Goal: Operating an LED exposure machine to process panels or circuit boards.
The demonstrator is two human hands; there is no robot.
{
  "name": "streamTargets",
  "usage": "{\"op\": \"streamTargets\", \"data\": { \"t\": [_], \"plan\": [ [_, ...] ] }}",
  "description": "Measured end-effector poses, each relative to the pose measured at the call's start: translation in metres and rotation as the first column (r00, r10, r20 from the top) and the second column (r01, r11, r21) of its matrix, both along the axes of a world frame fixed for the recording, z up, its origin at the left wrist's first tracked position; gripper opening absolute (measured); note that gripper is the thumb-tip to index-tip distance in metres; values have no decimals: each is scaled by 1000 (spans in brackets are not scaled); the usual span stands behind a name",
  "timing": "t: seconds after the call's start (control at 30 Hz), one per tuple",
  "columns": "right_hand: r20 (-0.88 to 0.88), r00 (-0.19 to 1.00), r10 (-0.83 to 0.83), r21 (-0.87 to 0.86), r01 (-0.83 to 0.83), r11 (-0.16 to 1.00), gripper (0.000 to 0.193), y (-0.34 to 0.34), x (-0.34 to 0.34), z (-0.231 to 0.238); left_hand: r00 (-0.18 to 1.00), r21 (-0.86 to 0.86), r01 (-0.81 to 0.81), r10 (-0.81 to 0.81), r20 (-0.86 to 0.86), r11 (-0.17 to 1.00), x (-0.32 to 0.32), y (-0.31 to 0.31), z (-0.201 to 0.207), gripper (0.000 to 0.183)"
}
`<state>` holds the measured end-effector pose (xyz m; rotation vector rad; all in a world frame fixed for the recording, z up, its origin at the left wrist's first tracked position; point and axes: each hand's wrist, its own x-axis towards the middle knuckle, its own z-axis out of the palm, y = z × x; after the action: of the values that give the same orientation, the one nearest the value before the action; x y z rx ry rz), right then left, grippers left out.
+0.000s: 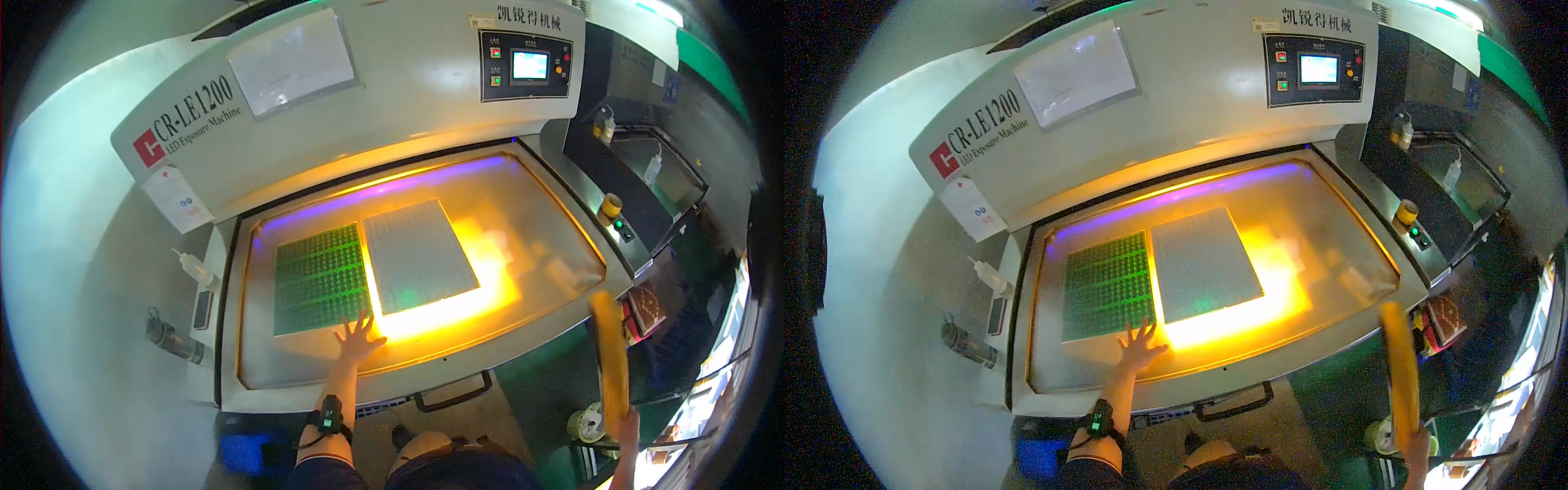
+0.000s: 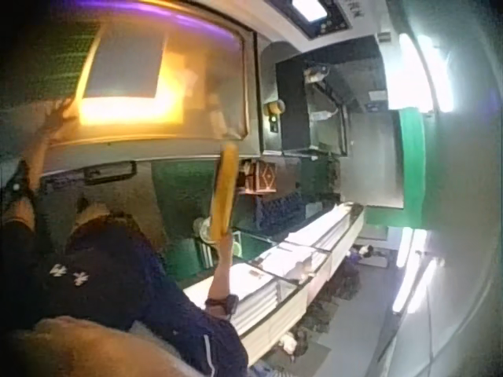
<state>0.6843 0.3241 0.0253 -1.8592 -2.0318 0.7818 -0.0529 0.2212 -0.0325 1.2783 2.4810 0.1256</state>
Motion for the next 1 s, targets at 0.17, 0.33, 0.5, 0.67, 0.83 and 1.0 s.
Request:
{"op": "streamTargets", "data": {
  "t": [0.17,0.33,0.5,0.67,0.83,1.0],
  "plan": [
    [169,843,511,125,-533,837,36,64,-156,104,850,504,143,-366,378,852,51,2,37,102],
    [332,362,871,248,-924,290,40,83,-357,76,833,-14,549,-546,88,836,63,-86,104,94],
    [301,162,940,31,-987,160,40,13,-506,-11,989,-157,146,-141,42,977,-24,-174,66,73],
    [358,117,926,171,-984,58,52,-11,-566,-2,959,-261,273,-283,1,926,-77,-187,86,81],
    [355,145,923,44,-989,138,71,20,-642,-11,938,-250,342,-346,26,906,-171,-143,64,83],
    [274,164,948,-130,-970,205,85,138,-806,4,960,-237,279,-270,70,931,-340,-23,52,70]
  ]
}}
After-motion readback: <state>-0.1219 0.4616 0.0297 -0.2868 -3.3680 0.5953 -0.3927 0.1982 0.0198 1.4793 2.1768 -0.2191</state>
